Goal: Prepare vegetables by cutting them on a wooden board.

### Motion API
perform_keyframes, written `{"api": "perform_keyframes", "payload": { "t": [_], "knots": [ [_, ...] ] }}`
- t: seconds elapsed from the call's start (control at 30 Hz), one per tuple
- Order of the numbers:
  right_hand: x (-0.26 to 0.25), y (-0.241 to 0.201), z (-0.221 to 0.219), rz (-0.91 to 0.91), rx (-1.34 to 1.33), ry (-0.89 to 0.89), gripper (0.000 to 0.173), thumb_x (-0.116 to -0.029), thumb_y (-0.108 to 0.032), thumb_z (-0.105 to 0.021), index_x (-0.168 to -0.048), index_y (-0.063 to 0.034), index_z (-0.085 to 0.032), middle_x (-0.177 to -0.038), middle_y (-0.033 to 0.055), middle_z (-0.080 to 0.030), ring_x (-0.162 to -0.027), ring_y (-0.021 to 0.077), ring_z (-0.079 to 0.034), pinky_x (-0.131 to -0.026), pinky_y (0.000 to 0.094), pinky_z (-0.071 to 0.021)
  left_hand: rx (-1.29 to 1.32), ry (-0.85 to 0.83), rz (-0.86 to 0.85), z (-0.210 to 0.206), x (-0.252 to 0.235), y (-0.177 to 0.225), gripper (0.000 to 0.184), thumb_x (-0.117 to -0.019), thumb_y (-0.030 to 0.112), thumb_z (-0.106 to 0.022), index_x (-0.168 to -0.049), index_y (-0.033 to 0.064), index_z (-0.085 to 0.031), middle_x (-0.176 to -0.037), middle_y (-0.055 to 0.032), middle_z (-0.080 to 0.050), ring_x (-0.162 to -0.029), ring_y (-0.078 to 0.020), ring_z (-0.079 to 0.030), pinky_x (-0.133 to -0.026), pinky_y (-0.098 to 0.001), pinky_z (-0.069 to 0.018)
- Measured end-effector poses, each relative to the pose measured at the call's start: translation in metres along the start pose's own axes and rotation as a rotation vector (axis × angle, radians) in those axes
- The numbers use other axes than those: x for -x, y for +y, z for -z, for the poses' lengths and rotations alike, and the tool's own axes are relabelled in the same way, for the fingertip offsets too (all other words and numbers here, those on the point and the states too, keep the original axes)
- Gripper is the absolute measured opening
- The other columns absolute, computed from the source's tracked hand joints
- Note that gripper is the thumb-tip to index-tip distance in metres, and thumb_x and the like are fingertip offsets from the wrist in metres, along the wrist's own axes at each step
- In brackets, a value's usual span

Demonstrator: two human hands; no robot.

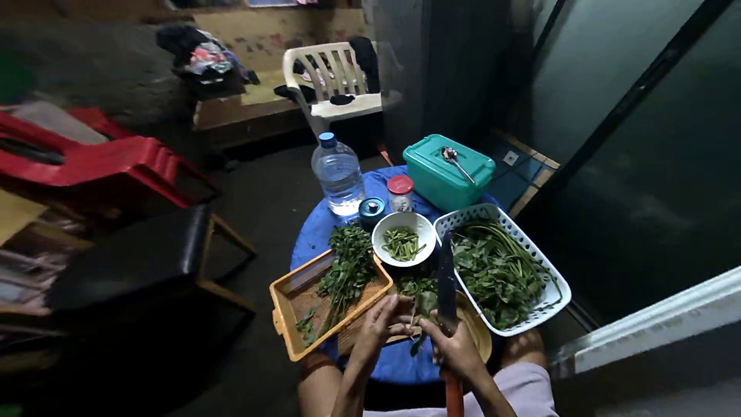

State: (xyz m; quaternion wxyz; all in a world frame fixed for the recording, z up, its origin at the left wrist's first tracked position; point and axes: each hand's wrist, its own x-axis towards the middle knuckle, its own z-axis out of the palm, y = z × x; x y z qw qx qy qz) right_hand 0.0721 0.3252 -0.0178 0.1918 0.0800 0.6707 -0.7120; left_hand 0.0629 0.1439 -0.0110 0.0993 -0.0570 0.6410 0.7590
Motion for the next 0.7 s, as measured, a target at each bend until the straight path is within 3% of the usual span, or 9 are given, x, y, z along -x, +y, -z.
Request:
{"api": "perform_keyframes", "payload": {
  "t": [0.07, 0.1, 0.17, 0.3, 0.4, 0.5, 0.53, 0.63, 0.7],
  "knots": [
    [-0.002, 0.005, 0.004, -0.005, -0.035, 0.049, 0.021, -0.0977, -0.018, -0.069, -0.108, 0.0006, -0.066, -0.058, -0.0014, -0.059, -0.047, 0.0069, -0.056, -0.05, 0.0245, -0.0534, -0.027, -0.009, 0.034, -0.001, 0.003, -0.002, 0.041, -0.109, 0.026, -0.038, -0.129, -0.0019, -0.06, -0.108, -0.0104, -0.073, -0.094, -0.0202, -0.074, -0.082, -0.0384, -0.0629],
    [-0.003, 0.006, 0.007, -0.007, -0.038, 0.057, 0.018, -0.0977, -0.016, -0.068, -0.103, 0.0005, -0.066, -0.058, -0.002, -0.058, -0.046, 0.0067, -0.056, -0.05, 0.0244, -0.0535, -0.037, -0.003, 0.025, -0.002, 0.006, -0.003, 0.033, -0.1062, 0.018, -0.049, -0.129, -0.0026, -0.06, -0.109, -0.0108, -0.072, -0.096, -0.0203, -0.073, -0.084, -0.038, -0.0626],
    [-0.005, 0.009, 0.012, -0.007, -0.043, 0.055, 0.019, -0.0979, -0.019, -0.068, -0.099, -0.0002, -0.067, -0.057, -0.0018, -0.058, -0.046, 0.0068, -0.056, -0.051, 0.0245, -0.0535, -0.088, -0.007, -0.03, -0.005, 0.011, -0.009, 0.028, -0.0948, 0.005, -0.067, -0.122, -0.0033, -0.066, -0.108, -0.0094, -0.074, -0.095, -0.0172, -0.073, -0.086, -0.0339, -0.0621],
    [-0.006, 0.01, 0.011, -0.037, -0.028, 0.074, 0.023, -0.0981, -0.023, -0.07, -0.097, -0.0007, -0.064, -0.057, -0.0012, -0.057, -0.046, 0.0079, -0.056, -0.05, 0.0253, -0.0538, -0.163, 0.029, -0.04, -0.016, 0.011, -0.019, 0.026, -0.0883, 0.0, -0.074, -0.114, -0.0028, -0.071, -0.102, -0.0087, -0.076, -0.088, -0.0149, -0.074, -0.084, -0.0314, -0.0627],
    [-0.006, 0.014, 0.012, 0.001, -0.059, 0.07, 0.026, -0.101, -0.026, -0.065, -0.104, -0.0006, -0.066, -0.057, -0.0017, -0.056, -0.046, 0.0078, -0.055, -0.05, 0.0258, -0.0535, -0.137, 0.114, 0.023, -0.024, 0.007, -0.021, 0.022, -0.0898, -0.001, -0.072, -0.112, -0.0041, -0.071, -0.1, -0.0096, -0.075, -0.085, -0.0149, -0.073, -0.081, -0.0311, -0.0625],
    [-0.003, 0.02, 0.016, 0.095, -0.158, -0.059, 0.035, -0.1092, -0.034, -0.039, -0.111, -0.0052, -0.06, -0.056, -0.0068, -0.055, -0.044, 0.0036, -0.053, -0.046, 0.0219, -0.0506, -0.111, 0.168, 0.08, -0.028, 0.003, -0.022, 0.018, -0.0906, -0.002, -0.072, -0.109, -0.0036, -0.072, -0.098, -0.0099, -0.074, -0.083, -0.0144, -0.072, -0.076, -0.0298, -0.0617],
    [-0.002, 0.023, 0.019, 0.129, -0.172, -0.115, 0.044, -0.11, -0.039, -0.032, -0.12, -0.005, -0.058, -0.057, -0.0077, -0.056, -0.045, 0.0027, -0.053, -0.047, 0.0212, -0.05, -0.119, 0.173, 0.088, -0.029, 0.003, -0.022, 0.017, -0.0907, -0.002, -0.072, -0.107, -0.0028, -0.073, -0.096, -0.0091, -0.075, -0.082, -0.0136, -0.072, -0.075, -0.029, -0.0612],
    [-0.002, 0.029, 0.021, 0.221, -0.161, -0.235, 0.071, -0.1069, -0.057, -0.018, -0.133, -0.0038, -0.056, -0.059, -0.0093, -0.057, -0.044, 0.0006, -0.049, -0.045, 0.0195, -0.0466, -0.131, 0.173, 0.056, -0.033, 0.0, -0.025, 0.016, -0.0886, -0.004, -0.073, -0.104, -0.003, -0.072, -0.092, -0.0087, -0.075, -0.079, -0.014, -0.072, -0.073, -0.0294, -0.0617],
    [-0.002, 0.031, 0.019, 0.179, -0.191, -0.242, 0.082, -0.1027, -0.066, -0.012, -0.135, -0.0034, -0.053, -0.058, -0.0072, -0.058, -0.042, 0.0016, -0.049, -0.043, 0.0193, -0.0459, -0.083, 0.188, 0.009, -0.037, 0.0, -0.026, 0.027, -0.0843, -0.008, -0.075, -0.108, -0.0042, -0.062, -0.094, -0.0116, -0.075, -0.079, -0.0183, -0.074, -0.071, -0.0325, -0.063]
  ]
}}
